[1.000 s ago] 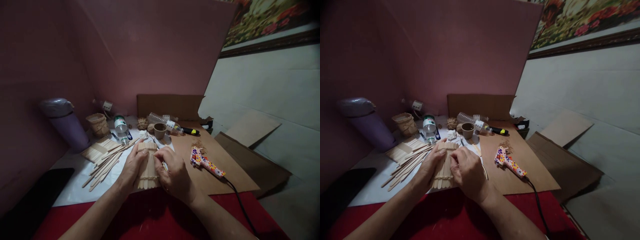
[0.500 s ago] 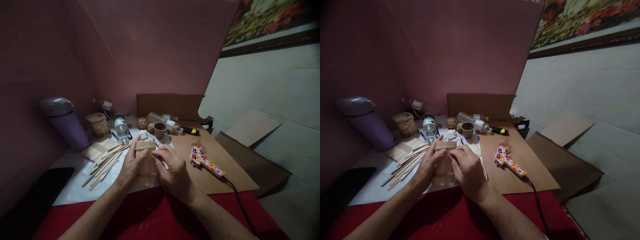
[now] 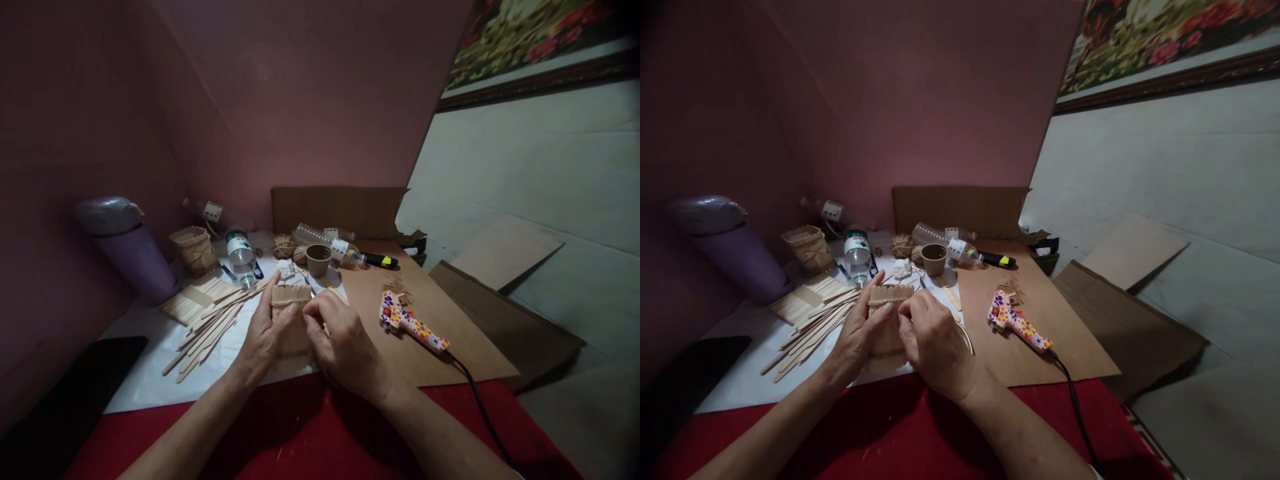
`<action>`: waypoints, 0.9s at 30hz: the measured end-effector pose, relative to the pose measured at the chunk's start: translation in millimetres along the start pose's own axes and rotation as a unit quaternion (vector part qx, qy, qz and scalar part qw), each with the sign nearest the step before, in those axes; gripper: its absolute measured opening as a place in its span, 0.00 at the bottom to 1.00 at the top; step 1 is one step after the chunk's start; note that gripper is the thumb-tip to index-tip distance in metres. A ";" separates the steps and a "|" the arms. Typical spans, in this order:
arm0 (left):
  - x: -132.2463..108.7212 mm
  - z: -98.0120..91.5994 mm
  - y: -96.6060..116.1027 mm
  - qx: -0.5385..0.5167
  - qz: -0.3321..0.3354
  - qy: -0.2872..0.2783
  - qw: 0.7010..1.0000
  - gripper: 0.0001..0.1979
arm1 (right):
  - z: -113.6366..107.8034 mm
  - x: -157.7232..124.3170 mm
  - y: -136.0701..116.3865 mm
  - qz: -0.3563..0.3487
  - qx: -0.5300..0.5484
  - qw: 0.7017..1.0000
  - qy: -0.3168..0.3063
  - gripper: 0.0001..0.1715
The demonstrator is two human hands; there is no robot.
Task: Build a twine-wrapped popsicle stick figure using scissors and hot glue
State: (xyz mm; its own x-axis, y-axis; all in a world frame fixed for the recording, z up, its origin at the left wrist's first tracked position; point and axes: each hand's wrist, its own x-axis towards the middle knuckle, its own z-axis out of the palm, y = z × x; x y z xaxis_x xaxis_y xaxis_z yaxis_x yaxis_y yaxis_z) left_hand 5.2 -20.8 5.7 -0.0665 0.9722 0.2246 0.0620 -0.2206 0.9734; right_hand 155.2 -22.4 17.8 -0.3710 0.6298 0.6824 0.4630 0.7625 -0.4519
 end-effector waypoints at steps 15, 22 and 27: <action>-1.9 9.1 12.6 -0.196 -0.136 -0.008 0.971 0.33 | 4.2 -0.7 -0.4 -0.058 -0.115 0.992 -0.005 0.07; -1.1 5.2 18.5 -0.212 -0.119 -0.017 0.970 0.31 | -3.9 1.3 -3.0 0.051 0.038 0.997 0.052 0.07; -2.4 5.9 18.2 -0.213 -0.124 -0.011 0.969 0.34 | -1.2 0.4 1.2 0.088 0.088 0.986 0.112 0.08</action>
State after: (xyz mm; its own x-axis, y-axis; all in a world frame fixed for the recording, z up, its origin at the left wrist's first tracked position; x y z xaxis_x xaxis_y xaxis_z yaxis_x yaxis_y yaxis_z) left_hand 12.4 -26.6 22.6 -0.0052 0.9999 -0.0150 -0.3712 0.0120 0.9285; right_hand 156.6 -21.5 18.2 -0.1008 0.7218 0.6848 0.3506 0.6699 -0.6545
